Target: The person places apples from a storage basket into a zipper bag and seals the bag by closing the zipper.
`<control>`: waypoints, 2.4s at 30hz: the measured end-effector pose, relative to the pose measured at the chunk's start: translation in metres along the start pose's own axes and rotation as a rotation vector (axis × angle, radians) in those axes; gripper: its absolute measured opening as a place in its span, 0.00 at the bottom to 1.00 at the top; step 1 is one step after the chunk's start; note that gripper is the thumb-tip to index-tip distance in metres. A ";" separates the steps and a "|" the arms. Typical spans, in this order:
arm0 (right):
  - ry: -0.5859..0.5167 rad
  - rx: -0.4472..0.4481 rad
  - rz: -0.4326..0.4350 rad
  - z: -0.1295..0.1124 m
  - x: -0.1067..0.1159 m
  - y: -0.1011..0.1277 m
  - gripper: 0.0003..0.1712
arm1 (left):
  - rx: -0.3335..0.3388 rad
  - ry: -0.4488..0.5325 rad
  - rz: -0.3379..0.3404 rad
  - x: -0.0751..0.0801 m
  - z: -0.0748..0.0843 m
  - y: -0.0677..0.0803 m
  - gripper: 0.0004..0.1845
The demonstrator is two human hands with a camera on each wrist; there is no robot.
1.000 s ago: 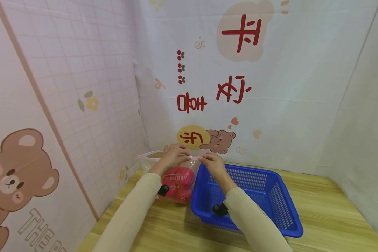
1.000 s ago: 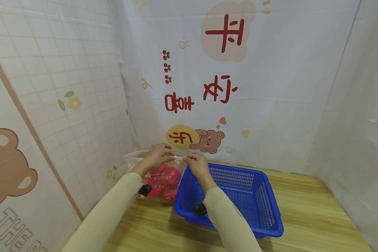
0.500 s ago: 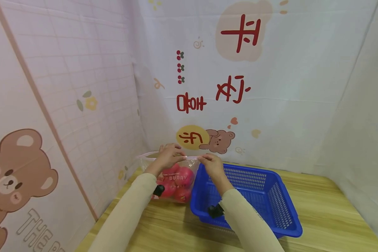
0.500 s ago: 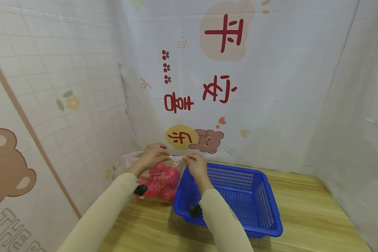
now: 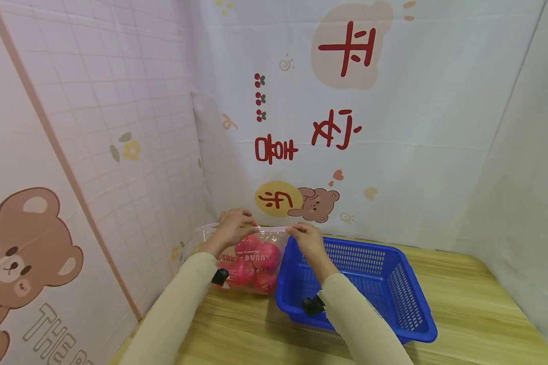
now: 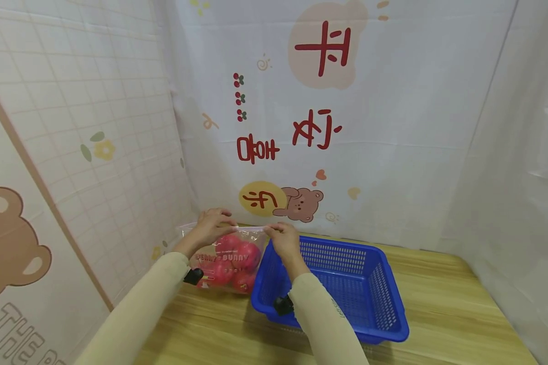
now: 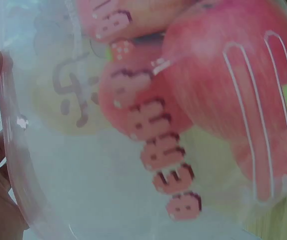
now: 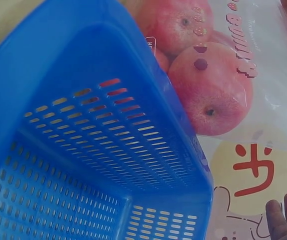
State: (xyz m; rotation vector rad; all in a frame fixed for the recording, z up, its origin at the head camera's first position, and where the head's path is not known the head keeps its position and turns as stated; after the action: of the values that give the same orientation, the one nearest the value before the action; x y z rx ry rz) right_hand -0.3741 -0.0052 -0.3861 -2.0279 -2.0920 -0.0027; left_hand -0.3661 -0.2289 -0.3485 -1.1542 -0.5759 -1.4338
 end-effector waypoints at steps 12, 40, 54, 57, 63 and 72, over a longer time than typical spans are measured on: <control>0.020 0.012 0.000 0.002 0.000 -0.001 0.11 | 0.015 0.011 0.003 0.007 -0.017 0.008 0.12; 0.019 -0.008 0.007 0.006 0.002 0.000 0.12 | 0.086 -0.002 0.039 0.025 -0.063 0.027 0.12; 0.011 0.007 0.022 0.006 0.002 -0.002 0.11 | 0.135 0.036 0.063 0.039 -0.086 0.041 0.13; 0.007 0.006 0.029 0.007 0.002 -0.004 0.10 | 0.137 0.019 0.071 0.043 -0.092 0.044 0.14; 0.017 0.001 0.032 0.007 0.002 -0.004 0.10 | 0.150 -0.017 0.071 0.050 -0.104 0.051 0.17; 0.026 -0.009 0.030 0.006 0.002 -0.002 0.10 | 0.163 -0.031 0.086 0.056 -0.112 0.057 0.16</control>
State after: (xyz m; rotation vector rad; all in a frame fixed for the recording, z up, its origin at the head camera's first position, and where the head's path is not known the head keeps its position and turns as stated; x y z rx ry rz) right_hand -0.3771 -0.0021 -0.3915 -2.0529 -2.0500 -0.0336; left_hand -0.3406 -0.3637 -0.3582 -1.0607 -0.6446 -1.2738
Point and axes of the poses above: each hand's wrist, its own y-axis away from the middle knuckle, its own x-axis out of the back of the hand, z = x × y, the point moved 3 cm from there along -y, towards the middle knuckle, and after that the axes turned 2 degrees about x, right-handed, at the moved point
